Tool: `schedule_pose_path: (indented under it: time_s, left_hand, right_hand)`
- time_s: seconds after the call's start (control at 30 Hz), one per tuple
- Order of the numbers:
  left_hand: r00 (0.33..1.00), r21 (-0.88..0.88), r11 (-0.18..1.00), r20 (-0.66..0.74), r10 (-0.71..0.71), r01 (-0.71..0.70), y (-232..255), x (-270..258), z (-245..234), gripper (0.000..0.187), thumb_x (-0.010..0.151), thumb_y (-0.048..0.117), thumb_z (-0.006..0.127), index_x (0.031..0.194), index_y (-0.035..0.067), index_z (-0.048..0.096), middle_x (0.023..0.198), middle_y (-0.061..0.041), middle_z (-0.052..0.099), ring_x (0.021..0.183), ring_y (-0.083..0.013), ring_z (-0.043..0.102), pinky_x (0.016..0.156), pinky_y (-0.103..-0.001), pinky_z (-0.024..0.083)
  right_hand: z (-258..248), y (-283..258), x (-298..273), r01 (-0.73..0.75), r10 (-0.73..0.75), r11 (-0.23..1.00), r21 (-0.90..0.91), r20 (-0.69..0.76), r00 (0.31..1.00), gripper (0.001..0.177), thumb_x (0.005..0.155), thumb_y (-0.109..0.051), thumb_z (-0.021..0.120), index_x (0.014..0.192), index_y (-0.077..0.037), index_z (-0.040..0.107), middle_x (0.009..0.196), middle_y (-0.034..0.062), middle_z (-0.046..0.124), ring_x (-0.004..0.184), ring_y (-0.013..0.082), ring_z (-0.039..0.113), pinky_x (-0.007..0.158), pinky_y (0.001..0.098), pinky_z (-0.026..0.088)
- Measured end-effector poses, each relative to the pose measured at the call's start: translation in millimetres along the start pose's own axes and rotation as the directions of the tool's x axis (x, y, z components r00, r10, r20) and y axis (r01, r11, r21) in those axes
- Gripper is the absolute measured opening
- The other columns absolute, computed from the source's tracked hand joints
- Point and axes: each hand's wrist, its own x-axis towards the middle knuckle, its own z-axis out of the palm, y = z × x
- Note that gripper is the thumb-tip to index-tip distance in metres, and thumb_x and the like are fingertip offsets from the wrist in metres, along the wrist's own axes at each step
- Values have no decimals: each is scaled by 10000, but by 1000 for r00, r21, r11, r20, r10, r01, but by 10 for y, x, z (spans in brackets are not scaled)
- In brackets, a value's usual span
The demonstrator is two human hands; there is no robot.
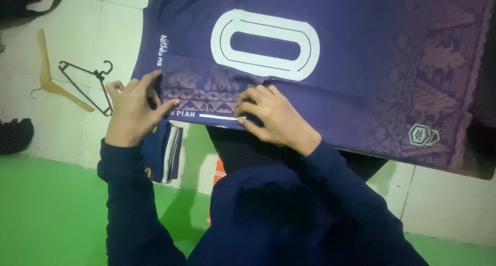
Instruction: Iron a purple jersey and then fold it neatly on a table.
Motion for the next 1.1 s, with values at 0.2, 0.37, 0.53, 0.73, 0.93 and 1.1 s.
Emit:
schedule_pose_path:
  time_s: [0.2,0.37,0.53,0.73,0.93,1.1]
  left_hand:
    - [985,-97,992,-147,-95,81,42,198,-87,367,977,327,762,1272,115,710,781,-96,603,826,-269,527,912,-441,332]
    - [959,7,996,-268,89,-90,-202,380,90,147,998,230,777,1090,119,747,959,-73,662,951,-291,561,902,-425,371]
    - [954,78,978,-216,207,-194,-206,474,27,143,909,170,809,1025,123,740,1010,-44,716,976,-270,598,896,-421,371]
    - [963,-46,989,-240,123,-138,-191,484,95,113,1023,131,768,1109,94,705,1053,-52,727,940,-235,612,913,-389,382]
    - [925,15,972,-305,226,-233,-236,487,208,100,1072,94,725,1160,68,684,1104,-64,724,988,-244,642,939,-379,396]
    - [914,135,961,-302,272,-241,-200,515,154,130,1059,90,729,1168,37,683,1073,-91,655,997,-273,589,937,-397,400]
  right_hand:
    - [1,44,-20,-55,61,996,68,-93,994,112,956,-173,712,1032,-94,733,1154,57,695,1022,211,671,893,357,540]
    - [-144,37,140,-234,227,972,5,-276,934,117,966,-146,714,1062,-82,732,1083,62,695,998,225,649,877,369,520]
    - [-68,175,262,-309,253,943,-124,-337,907,153,925,-148,746,1047,-57,731,973,87,664,914,259,567,795,399,435]
    - [-11,176,288,-352,306,931,-98,-321,896,113,936,-143,755,1042,-104,749,935,50,659,908,240,565,838,398,416]
    - [20,171,259,-318,257,936,-149,-328,909,199,945,-150,762,1125,-75,719,1012,82,641,965,254,568,878,398,425]
    - [98,-102,280,-92,5,963,-252,-326,945,292,884,-217,765,1135,-88,693,1125,94,621,1077,255,577,947,424,432]
